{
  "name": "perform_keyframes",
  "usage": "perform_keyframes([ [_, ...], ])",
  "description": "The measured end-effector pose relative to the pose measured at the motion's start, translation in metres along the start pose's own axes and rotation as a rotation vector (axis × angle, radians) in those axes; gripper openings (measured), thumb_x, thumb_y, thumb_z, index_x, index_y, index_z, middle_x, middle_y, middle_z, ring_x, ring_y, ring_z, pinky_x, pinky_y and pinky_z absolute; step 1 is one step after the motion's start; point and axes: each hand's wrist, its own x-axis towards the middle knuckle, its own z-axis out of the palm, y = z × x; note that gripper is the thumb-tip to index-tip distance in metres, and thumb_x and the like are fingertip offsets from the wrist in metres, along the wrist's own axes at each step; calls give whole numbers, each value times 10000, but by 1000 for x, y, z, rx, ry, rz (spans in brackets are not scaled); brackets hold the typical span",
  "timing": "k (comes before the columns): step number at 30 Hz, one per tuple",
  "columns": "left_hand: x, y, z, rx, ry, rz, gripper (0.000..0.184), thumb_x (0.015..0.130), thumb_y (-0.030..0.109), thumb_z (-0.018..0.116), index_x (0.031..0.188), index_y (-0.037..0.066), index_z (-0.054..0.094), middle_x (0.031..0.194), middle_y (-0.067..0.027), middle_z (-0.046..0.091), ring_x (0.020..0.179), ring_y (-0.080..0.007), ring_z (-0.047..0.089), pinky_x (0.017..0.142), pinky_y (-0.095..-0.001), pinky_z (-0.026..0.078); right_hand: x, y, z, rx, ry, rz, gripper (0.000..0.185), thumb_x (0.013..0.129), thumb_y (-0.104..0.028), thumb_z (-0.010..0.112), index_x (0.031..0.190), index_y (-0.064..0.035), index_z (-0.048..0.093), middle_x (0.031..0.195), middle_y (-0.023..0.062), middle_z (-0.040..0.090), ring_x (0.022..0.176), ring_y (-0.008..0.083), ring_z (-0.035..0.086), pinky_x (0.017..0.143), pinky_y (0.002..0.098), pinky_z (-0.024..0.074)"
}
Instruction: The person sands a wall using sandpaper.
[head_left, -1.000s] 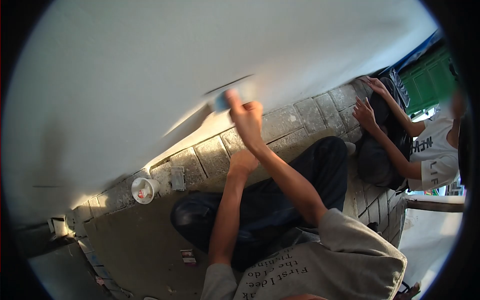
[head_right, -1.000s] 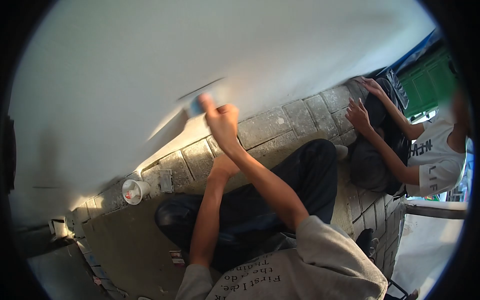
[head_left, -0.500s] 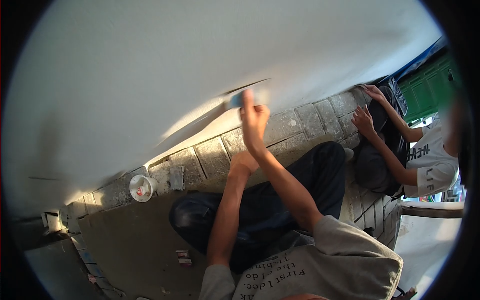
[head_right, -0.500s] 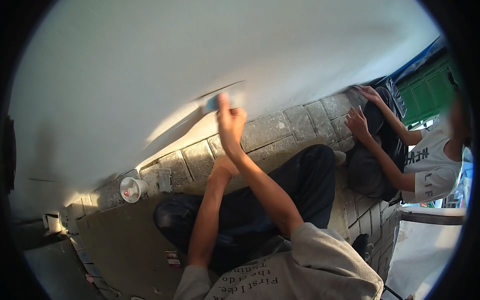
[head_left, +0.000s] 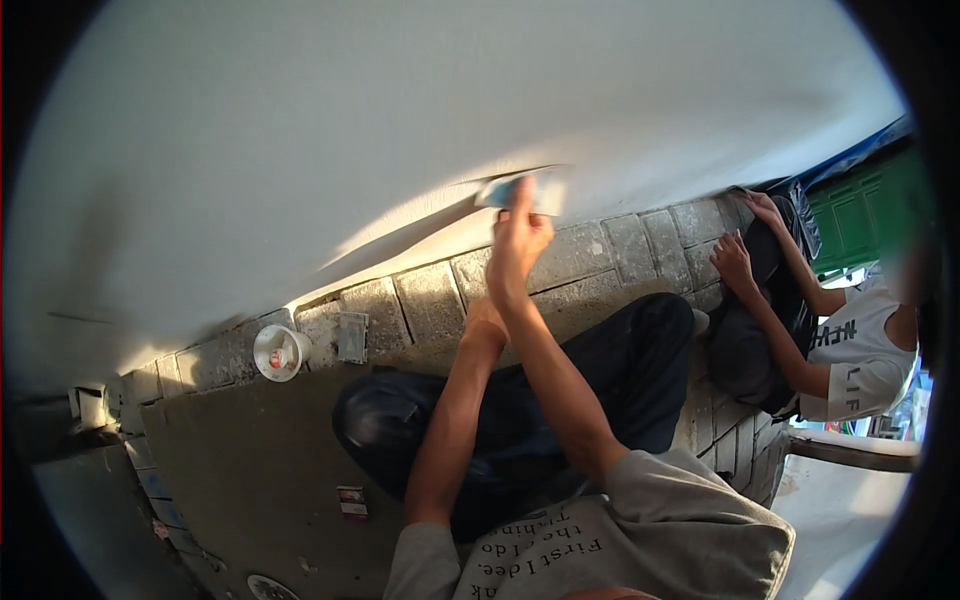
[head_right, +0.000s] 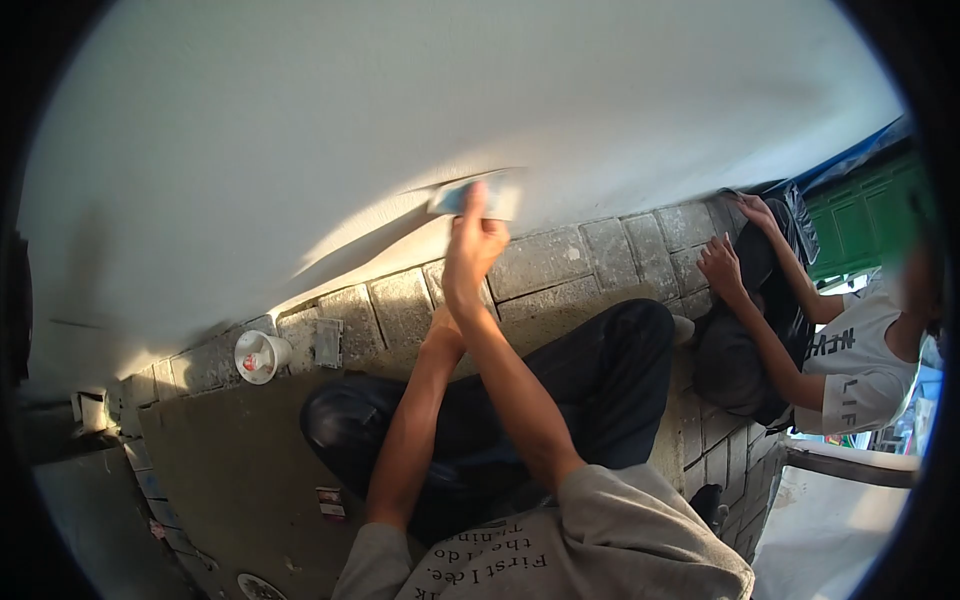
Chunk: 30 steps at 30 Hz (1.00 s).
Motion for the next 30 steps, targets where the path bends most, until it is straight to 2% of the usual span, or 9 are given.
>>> perform_keyframes([
  [3, 0, 2, -1, 10, -4, 0, 367, 932, 326, 523, 1121, 70, 706, 1170, -188, 698, 1154, -373, 630, 971, -455, 494, -16, 5, -1, -206, -314, 113, 385, 1012, -310, 619, 678, -123, 579, 557, -85, 435, 484, 21, 359, 447, 224, 226],
  [7, 0, 1, -4, 28, -1, -22, 368, 935, 329, 520, 1119, 74, 710, 1165, -186, 700, 1148, -370, 634, 967, -453, 497, 9, 0, -1, 55, 205, 21, 415, 981, -390, 660, 660, -145, 568, 554, -87, 454, 463, 2, 345, 421, 213, 223],
  [11, 3, 3, -1, 13, 19, -17, 368, 937, 331, 516, 1116, 78, 714, 1161, -185, 702, 1142, -367, 639, 964, -452, 500, -22, 13, 0, -313, -365, 106, 409, 988, -399, 644, 673, -148, 579, 541, -92, 438, 465, -8, 331, 431, 199, 198],
  [17, 3, 2, -3, 25, 26, -31, 369, 941, 335, 511, 1112, 83, 719, 1155, -182, 706, 1134, -364, 646, 959, -451, 504, -12, 18, 5, 95, 234, 144, 362, 1000, -326, 636, 706, -115, 623, 547, -75, 472, 462, 24, 366, 424, 226, 226],
  [19, 2, 1, -3, 28, 18, -28, 370, 942, 336, 509, 1110, 85, 721, 1153, -181, 707, 1131, -362, 648, 958, -450, 505, -29, 36, 4, 14, -258, 176, 367, 993, -344, 649, 705, -117, 624, 548, -76, 467, 460, 18, 346, 425, 220, 196],
  [21, 1, 1, -4, 39, 10, -25, 370, 943, 338, 507, 1109, 87, 723, 1151, -180, 708, 1128, -361, 650, 956, -450, 506, -27, 30, 7, -126, -346, 221, 396, 985, -376, 658, 683, -159, 520, 567, -78, 443, 444, 11, 318, 408, 214, 197],
  [24, 2, 1, -2, 47, 2, -31, 371, 945, 340, 505, 1107, 90, 726, 1148, -178, 709, 1124, -359, 653, 954, -449, 508, -8, 16, 9, 76, 196, 140, 383, 987, -359, 657, 698, -108, 632, 542, -81, 447, 457, 14, 324, 425, 215, 179],
  [28, 3, 2, -1, 73, -29, -28, 372, 947, 342, 501, 1104, 93, 729, 1143, -176, 711, 1118, -356, 658, 951, -448, 511, -27, 38, -7, -199, -317, 196, 420, 992, -361, 651, 649, -120, 626, 534, -82, 463, 455, 13, 328, 425, 221, 200],
  [30, 2, 3, -2, 108, -64, -30, 373, 948, 343, 499, 1103, 95, 731, 1141, -176, 712, 1115, -355, 660, 949, -447, 513, -18, 25, -8, -109, -168, 152, 417, 993, -359, 651, 654, -117, 630, 538, -81, 469, 456, 12, 326, 427, 221, 200],
])
